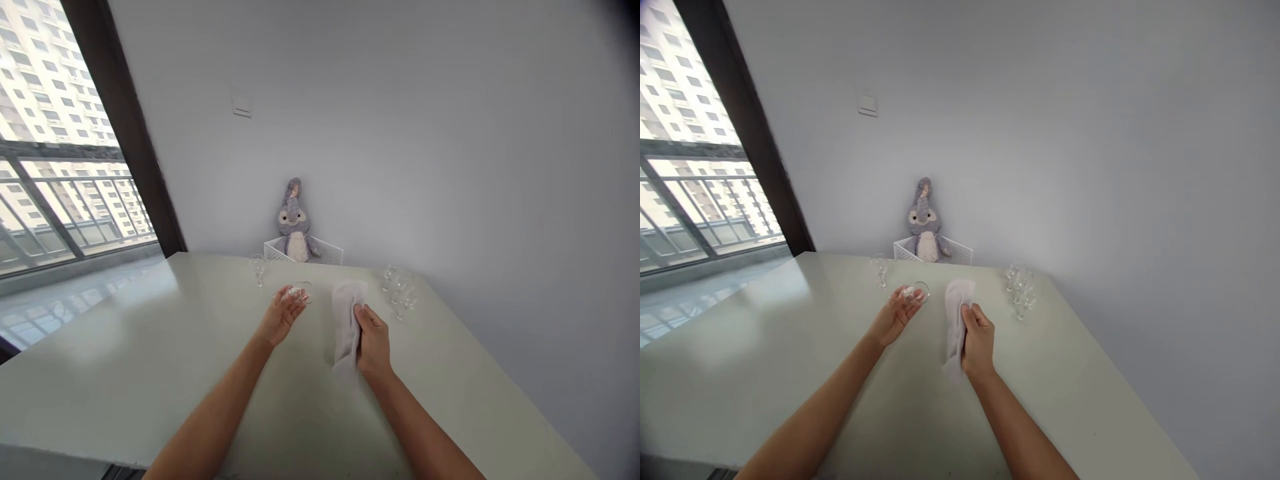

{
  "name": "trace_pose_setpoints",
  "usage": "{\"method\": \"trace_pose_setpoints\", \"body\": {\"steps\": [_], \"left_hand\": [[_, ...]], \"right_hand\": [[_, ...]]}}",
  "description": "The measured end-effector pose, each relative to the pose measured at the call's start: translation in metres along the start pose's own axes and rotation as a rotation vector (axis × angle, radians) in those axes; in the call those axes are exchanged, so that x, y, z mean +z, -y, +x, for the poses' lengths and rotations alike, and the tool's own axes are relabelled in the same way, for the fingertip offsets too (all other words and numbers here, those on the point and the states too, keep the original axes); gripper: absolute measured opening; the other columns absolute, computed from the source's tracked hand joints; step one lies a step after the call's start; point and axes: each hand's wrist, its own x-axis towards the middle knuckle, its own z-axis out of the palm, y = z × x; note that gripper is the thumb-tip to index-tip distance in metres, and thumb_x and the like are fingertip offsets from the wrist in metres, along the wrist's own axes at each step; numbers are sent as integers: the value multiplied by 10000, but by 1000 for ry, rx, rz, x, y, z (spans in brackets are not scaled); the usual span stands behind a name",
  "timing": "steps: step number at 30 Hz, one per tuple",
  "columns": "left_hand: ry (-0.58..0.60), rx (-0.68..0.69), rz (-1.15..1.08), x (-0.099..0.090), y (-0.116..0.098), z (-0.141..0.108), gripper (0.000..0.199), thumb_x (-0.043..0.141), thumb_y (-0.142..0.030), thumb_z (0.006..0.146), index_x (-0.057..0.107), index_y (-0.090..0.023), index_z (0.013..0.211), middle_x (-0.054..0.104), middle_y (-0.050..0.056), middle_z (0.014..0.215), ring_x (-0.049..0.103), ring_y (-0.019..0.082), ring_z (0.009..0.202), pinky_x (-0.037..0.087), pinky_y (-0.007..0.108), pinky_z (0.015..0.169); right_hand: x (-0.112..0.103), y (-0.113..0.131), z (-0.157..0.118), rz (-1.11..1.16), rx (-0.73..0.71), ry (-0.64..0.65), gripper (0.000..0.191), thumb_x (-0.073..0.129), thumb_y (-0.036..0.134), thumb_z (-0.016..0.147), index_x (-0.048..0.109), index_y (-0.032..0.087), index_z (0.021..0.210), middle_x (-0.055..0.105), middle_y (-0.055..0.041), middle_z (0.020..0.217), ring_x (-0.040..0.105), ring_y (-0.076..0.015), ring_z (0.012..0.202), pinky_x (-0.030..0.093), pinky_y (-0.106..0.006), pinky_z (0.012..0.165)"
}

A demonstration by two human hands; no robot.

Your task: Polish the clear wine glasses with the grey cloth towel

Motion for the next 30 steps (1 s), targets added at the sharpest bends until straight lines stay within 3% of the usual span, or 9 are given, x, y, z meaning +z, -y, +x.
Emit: {"method": "trace_pose_setpoints", "body": {"steps": [2,5,10,12,16,21,24,27,30], "left_hand": [[64,-6,25,10,14,-9,306,605,-247,754,481,-223,1032,565,70,1119,551,190,1023,427,311,877],[94,-15,55,16,28,-19,370,626,-235,734,464,-246,1067,534,60,1163,545,179,1020,437,295,847],[129,-48,156,10,38,-26,407,609,-258,741,428,-282,1105,534,52,1121,581,100,658,434,191,482],[149,-75,210,7,38,-27,424,607,-297,737,424,-283,1119,557,52,1059,559,91,585,404,184,437],[209,-114,386,4,38,-26,459,653,-306,689,466,-227,1101,594,37,856,565,122,622,447,232,556],[193,-93,596,1,39,-23,372,604,-340,727,523,-182,1053,584,15,724,536,115,627,433,227,596],[240,-95,606,3,35,-24,458,581,-347,744,474,-209,1168,596,19,739,543,126,641,443,256,638],[283,-48,644,5,28,-26,517,607,-303,727,458,-225,1216,602,68,963,553,170,827,436,298,770],[267,-20,744,3,23,-24,429,599,-321,728,545,-189,1132,598,82,1010,538,196,904,431,318,820]], "right_hand": [[6,-3,-3,-33,-29,39,223,540,404,749,552,183,768,514,-19,769,462,-105,615,406,-204,522],[15,-20,-9,-103,-42,211,297,466,430,789,573,186,920,537,-41,855,444,-90,546,384,-207,446],[17,-43,-17,-118,5,483,481,452,384,803,361,254,1257,569,-45,858,553,-142,633,437,-247,488],[12,-47,-16,-133,31,541,485,461,354,800,351,250,1260,577,-23,779,568,-143,616,433,-245,485],[-3,-51,-6,-279,111,698,325,480,343,781,528,194,1065,560,18,605,545,-125,500,394,-219,423],[-11,-55,3,-513,-109,649,173,561,360,734,612,198,764,603,2,651,559,-136,613,444,-247,556],[-9,-57,3,-286,78,608,286,522,443,760,588,180,852,606,-13,641,582,-144,568,441,-236,479],[-7,-59,1,65,340,557,411,438,527,788,524,153,938,607,-33,666,588,-139,493,414,-211,391],[-4,-61,-4,152,414,559,429,432,534,789,461,164,1005,594,-10,633,578,-132,454,412,-205,377]]}}
